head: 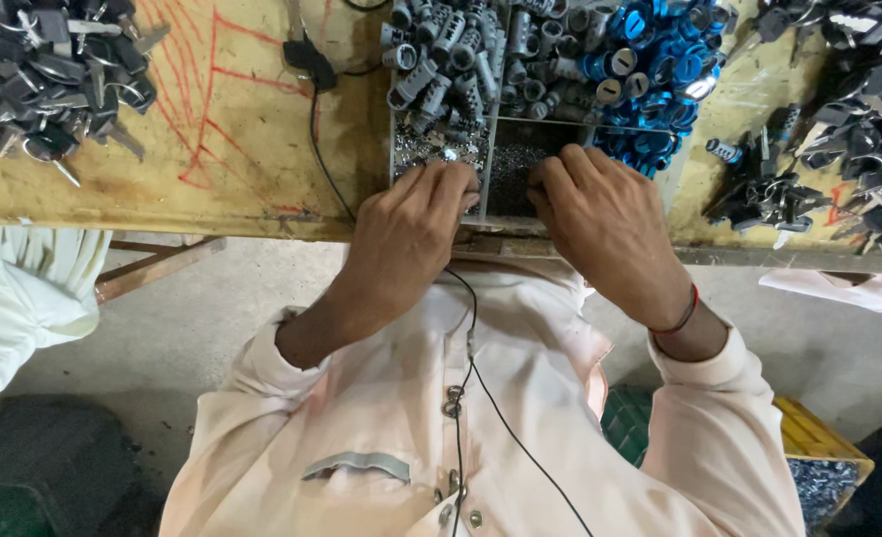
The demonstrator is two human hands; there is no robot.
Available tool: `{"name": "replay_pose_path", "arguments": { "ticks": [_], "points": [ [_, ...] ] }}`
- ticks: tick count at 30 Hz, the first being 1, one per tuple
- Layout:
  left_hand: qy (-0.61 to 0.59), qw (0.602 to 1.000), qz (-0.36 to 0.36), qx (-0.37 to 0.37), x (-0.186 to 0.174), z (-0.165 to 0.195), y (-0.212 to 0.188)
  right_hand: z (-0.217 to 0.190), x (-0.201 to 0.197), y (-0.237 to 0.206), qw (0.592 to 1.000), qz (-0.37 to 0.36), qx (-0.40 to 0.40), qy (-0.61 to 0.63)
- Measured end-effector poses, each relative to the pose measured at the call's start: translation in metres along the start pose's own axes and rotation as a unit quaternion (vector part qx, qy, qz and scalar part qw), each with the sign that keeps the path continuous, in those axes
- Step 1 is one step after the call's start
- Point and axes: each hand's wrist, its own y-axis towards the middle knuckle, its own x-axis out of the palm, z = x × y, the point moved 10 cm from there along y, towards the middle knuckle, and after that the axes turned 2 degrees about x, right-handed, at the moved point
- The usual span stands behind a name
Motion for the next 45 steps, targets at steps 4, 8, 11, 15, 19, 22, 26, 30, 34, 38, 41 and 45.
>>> {"name": "replay_pose_path", "arguments": {
  "ticks": [4,8,11,15,19,22,26,30,34,38,41,45],
  "points": [
    [-0.07,0.996,0.053,-0.008,-0.01,-0.006,-0.005,-0.002,0.008,0.003,1.0,-0.016,-0.003,-0.019],
    [-0.104,0.99,0.089,-0.028,-0.014,-0.015,-0.012,0.001,0.011,0.002,1.0,-0.012,0.002,-0.015],
    [-0.117,0.986,0.119,-0.026,-0.021,-0.015,-0.016,0.0,0.012,0.002,1.0,0.001,0.016,-0.009],
    [-0.152,0.979,0.135,-0.028,-0.025,-0.015,-0.019,-0.002,0.011,0.003,0.995,0.003,0.041,0.089],
    [-0.259,0.958,0.117,-0.036,-0.017,-0.021,-0.017,0.001,0.005,-0.001,0.969,0.047,0.04,0.238],
    [-0.294,0.948,0.122,-0.03,-0.01,-0.015,-0.015,0.012,0.016,-0.012,0.947,0.043,0.072,0.309],
    [-0.357,0.924,0.134,-0.023,0.01,0.003,-0.013,0.023,0.038,-0.036,0.873,0.01,0.117,0.472],
    [-0.453,0.879,0.117,-0.092,0.036,-0.002,-0.016,0.025,0.052,-0.055,0.788,-0.001,0.148,0.598],
    [-0.561,0.816,0.104,-0.088,0.045,-0.003,-0.016,0.026,0.065,-0.062,0.69,-0.008,0.181,0.701],
    [-0.53,0.836,0.126,-0.061,0.036,0.0,-0.015,0.021,0.069,-0.062,0.656,0.0,0.161,0.737],
    [-0.507,0.851,0.136,-0.034,0.028,0.003,-0.015,0.017,0.071,-0.061,0.624,0.007,0.146,0.767],
    [-0.497,0.857,0.137,-0.018,0.02,0.004,-0.015,0.02,0.073,-0.062,0.677,0.038,0.198,0.708]
  ]
}}
